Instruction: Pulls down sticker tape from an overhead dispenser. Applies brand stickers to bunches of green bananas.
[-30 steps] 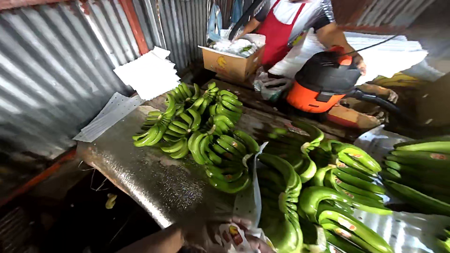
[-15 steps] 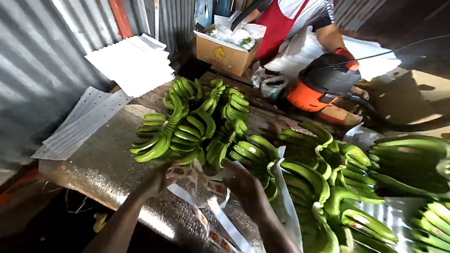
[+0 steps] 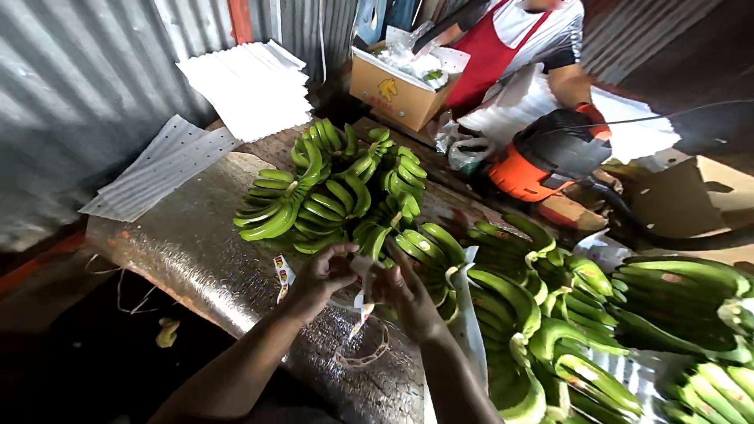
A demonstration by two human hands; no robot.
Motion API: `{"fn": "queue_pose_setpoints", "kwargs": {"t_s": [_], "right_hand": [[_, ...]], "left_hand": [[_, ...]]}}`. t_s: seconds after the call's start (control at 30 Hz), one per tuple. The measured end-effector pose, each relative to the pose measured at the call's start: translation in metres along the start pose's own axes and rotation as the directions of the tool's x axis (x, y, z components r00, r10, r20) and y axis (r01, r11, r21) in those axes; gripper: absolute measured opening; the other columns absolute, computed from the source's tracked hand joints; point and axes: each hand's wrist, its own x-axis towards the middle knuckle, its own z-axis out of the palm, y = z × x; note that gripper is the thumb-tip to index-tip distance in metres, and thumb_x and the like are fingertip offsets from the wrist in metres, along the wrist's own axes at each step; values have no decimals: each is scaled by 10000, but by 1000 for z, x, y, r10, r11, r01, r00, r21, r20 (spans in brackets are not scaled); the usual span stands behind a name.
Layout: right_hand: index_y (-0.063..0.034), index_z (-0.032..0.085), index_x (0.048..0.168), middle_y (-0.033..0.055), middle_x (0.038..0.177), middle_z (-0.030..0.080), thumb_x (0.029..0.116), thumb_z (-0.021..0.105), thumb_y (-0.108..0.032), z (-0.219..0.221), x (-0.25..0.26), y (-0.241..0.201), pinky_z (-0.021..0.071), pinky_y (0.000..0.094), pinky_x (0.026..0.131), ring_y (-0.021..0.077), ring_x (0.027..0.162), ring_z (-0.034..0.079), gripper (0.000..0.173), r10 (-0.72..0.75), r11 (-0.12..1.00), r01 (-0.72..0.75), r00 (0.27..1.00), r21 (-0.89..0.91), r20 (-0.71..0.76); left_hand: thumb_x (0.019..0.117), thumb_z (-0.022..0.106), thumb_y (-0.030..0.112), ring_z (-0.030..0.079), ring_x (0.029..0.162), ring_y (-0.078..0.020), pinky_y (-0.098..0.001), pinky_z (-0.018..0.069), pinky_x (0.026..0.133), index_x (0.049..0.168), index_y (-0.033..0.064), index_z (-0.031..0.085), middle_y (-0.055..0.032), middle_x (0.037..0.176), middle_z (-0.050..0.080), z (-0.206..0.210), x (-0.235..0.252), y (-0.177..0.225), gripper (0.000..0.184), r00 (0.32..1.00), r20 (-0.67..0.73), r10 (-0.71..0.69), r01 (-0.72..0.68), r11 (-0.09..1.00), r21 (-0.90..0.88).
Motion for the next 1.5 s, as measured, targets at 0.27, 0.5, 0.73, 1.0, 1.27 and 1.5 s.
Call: {"fn": "queue_pose_setpoints", "kwargs": {"t_s": [0.27, 0.5, 0.73, 1.0, 1.27, 1.5], "right_hand": [[-87, 172, 1604, 94, 1106, 703, 889, 686, -129, 29, -20, 35, 618, 344, 726, 174, 787, 710, 882, 129, 860, -235, 959, 452, 253], [-49, 193, 1609, 111, 1252, 681, 916, 536, 94, 48, 6, 20, 625, 329, 682, 155, 775, 721, 786, 132, 982, -142, 988, 128, 79], [-10, 188, 1606, 94, 1224, 676, 891, 613, 53, 105, 58, 16, 610, 298, 785, 93, 916, 705, 834, 45, 986, -25, 992, -165, 122], [68, 249, 1573, 174, 1504, 492, 815, 747, -47, 153, 104, 22, 484, 272, 1067, 90, 1310, 542, 915, 136, 981, -126, 989, -145, 57], [-53, 340, 1560, 52, 1446, 564, 1016, 324, -675, 179, 130, 27, 488, 454, 1051, 177, 1307, 555, 827, 417, 878, -364, 900, 312, -124], [-51, 419, 1431, -4, 1058, 699, 1012, 377, 29, 168, 166, 14, 533, 201, 523, 36, 618, 630, 428, 357, 931, -272, 821, 245, -445]], "left_hand": [[885, 637, -38, 699, 967, -93, -302, 592, 884, 1340, -3, 538, 7, 1042, 724, -39, -8, -26, 468, 945, -64, 319, -321, 947, -9], [930, 681, 135, 611, 1215, -248, -403, 505, 1043, 1160, 15, 731, -175, 1258, 661, -82, -3, -35, 264, 952, -115, 285, -148, 753, 641], [819, 761, 57, 703, 1037, -275, -603, 443, 1045, 971, 118, 796, -71, 1044, 748, -105, 39, -14, 167, 867, 270, 418, -447, 416, 792], [873, 694, 50, 707, 1039, -237, -638, 379, 1114, 887, 138, 746, -29, 992, 742, -168, 80, -33, 103, 789, 356, 501, -574, 393, 719], [961, 626, 95, 668, 1114, -252, -529, 352, 1175, 929, 108, 724, -88, 1038, 716, -206, 97, -57, 104, 730, 365, 578, -671, 504, 543], [1019, 623, 135, 685, 1067, -269, -426, 544, 983, 1228, -65, 624, -214, 1175, 682, -289, 237, -61, 289, 972, -192, -133, 196, 912, 361]]}}
